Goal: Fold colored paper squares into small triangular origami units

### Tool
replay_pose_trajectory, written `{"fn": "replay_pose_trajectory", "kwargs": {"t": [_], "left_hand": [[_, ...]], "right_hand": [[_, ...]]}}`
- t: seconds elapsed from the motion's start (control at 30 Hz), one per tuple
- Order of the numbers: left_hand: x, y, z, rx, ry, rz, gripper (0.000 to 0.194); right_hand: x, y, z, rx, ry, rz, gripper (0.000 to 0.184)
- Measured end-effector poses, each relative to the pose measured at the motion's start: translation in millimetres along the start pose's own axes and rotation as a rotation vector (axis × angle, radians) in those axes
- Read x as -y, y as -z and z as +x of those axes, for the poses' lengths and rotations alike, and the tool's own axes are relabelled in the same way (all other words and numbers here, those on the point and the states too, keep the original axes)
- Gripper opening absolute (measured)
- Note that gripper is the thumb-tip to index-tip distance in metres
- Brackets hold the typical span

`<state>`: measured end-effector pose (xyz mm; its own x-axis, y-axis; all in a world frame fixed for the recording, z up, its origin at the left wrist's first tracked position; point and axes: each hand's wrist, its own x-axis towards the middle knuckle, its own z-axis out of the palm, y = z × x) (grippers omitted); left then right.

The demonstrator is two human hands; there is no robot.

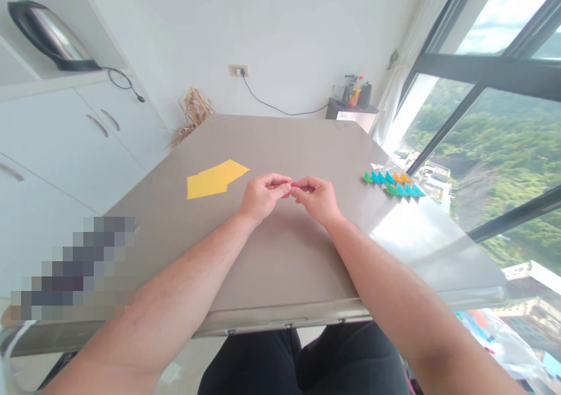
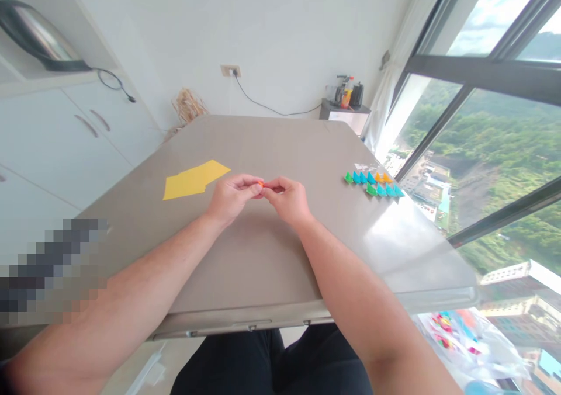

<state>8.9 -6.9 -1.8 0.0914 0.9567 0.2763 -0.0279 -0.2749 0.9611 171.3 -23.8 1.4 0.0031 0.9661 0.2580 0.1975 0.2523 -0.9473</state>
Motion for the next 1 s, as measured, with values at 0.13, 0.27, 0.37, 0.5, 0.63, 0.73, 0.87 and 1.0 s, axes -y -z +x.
{"fn": "replay_pose_trajectory", "kwargs": {"t": [0.13,0.27,0.37,0.5,0.63,0.73,0.87,1.0], "left_hand": [[1.3,0.2,-0.6,0.002,-0.029,0.070,0.029],[3.4,-0.5,-1.0,0.004,-0.048,0.115,0.027],[3.6,-0.8,-1.1,0.000,-0.038,0.123,0.027],[1.7,-0.9,-1.5,0.006,-0.030,0.137,0.027],[-0.6,-1.1,-2.3,0.001,-0.037,0.156,0.025],[-2.0,-1.3,-2.9,-0.020,-0.058,0.204,0.021],[-3.1,-2.4,-4.1,-0.022,-0.068,0.216,0.020],[-3.3,-4.6,-5.6,-0.007,-0.073,0.137,0.020]], "right_hand": [[1.8,-0.9,0.0,0.029,-0.030,0.069,0.016],[3.9,-1.3,-0.6,0.032,-0.049,0.112,0.016],[3.9,-0.6,-1.0,0.043,-0.054,0.106,0.014],[3.6,-0.2,-0.8,0.046,-0.052,0.087,0.016],[5.2,-0.8,-0.4,0.042,-0.060,0.114,0.017],[4.7,-1.5,-0.3,0.030,-0.051,0.097,0.015],[3.9,-2.1,-0.7,0.010,-0.038,0.045,0.013],[7.1,-2.6,-2.4,-0.010,-0.037,0.002,0.009]]}}
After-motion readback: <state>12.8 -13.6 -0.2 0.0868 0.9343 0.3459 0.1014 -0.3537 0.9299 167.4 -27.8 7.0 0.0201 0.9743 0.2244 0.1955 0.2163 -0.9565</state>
